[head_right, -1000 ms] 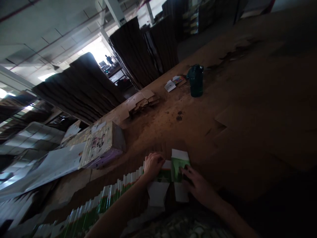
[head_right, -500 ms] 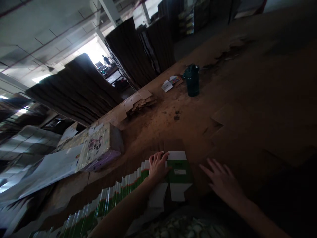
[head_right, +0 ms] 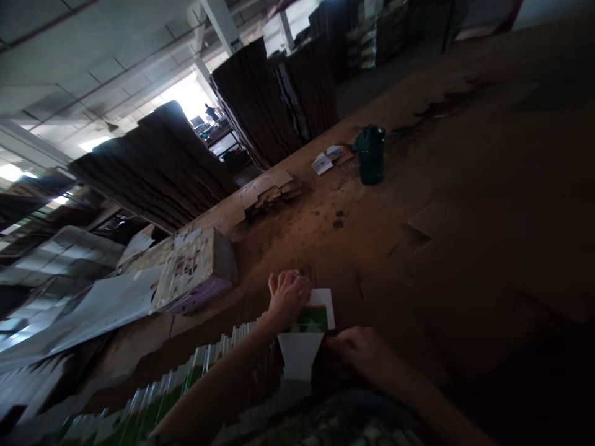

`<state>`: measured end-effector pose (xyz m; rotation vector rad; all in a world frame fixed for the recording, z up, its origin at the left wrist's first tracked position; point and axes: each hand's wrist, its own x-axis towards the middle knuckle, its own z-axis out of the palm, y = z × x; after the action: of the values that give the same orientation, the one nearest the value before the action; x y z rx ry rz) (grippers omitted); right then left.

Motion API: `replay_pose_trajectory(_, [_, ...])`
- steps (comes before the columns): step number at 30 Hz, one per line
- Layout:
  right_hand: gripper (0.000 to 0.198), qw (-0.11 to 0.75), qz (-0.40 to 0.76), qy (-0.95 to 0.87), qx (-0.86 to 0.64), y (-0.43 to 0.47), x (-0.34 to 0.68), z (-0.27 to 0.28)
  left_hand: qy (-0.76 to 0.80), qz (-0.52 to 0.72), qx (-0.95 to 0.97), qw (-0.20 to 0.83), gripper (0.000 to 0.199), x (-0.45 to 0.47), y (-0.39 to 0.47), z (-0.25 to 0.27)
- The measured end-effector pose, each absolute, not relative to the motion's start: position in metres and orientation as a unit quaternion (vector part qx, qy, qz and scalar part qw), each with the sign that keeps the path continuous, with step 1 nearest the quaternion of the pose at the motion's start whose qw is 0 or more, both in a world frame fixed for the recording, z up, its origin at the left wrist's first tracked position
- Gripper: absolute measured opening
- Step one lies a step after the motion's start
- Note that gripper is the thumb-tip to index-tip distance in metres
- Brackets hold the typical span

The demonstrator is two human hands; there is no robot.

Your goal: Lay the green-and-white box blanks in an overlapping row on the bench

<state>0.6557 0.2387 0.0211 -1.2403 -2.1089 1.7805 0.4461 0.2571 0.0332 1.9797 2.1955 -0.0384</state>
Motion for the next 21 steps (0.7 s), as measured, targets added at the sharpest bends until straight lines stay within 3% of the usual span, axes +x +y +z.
replay_pose_trajectory(3, [0.07, 0.144, 0.35, -0.721, -0.581, 0.25, 0.713, -0.038, 0.716, -0.048, 0.687, 0.118, 0.017, 0.447, 0.251, 0.016])
replay_pose_trajectory(4, [0.074, 0.148, 0.329, -0.695, -0.622, 0.255, 0.731, -0.052, 0.715, -0.049, 0.686, 0.129, 0.016, 0.447, 0.25, 0.011])
replay_pose_trajectory(7, [0.07, 0.146, 0.384, -0.638, -0.652, 0.264, 0.754, -0.069, 0.722, -0.036, 0.674, 0.152, 0.014, 0.446, 0.25, 0.005])
replay_pose_trajectory(11, [0.062, 0.175, 0.458, -0.696, -0.525, 0.249, 0.71, -0.059, 0.74, -0.03, 0.653, 0.161, 0.013, 0.444, 0.253, 0.008])
replay_pose_trajectory(14, [0.064, 0.154, 0.434, -0.76, -0.459, 0.225, 0.669, -0.065, 0.742, -0.032, 0.651, 0.157, 0.013, 0.444, 0.252, 0.01])
replay_pose_trajectory(21, [0.061, 0.101, 0.354, -0.808, -0.46, 0.201, 0.649, -0.095, 0.741, -0.036, 0.655, 0.14, 0.013, 0.447, 0.249, 0.003])
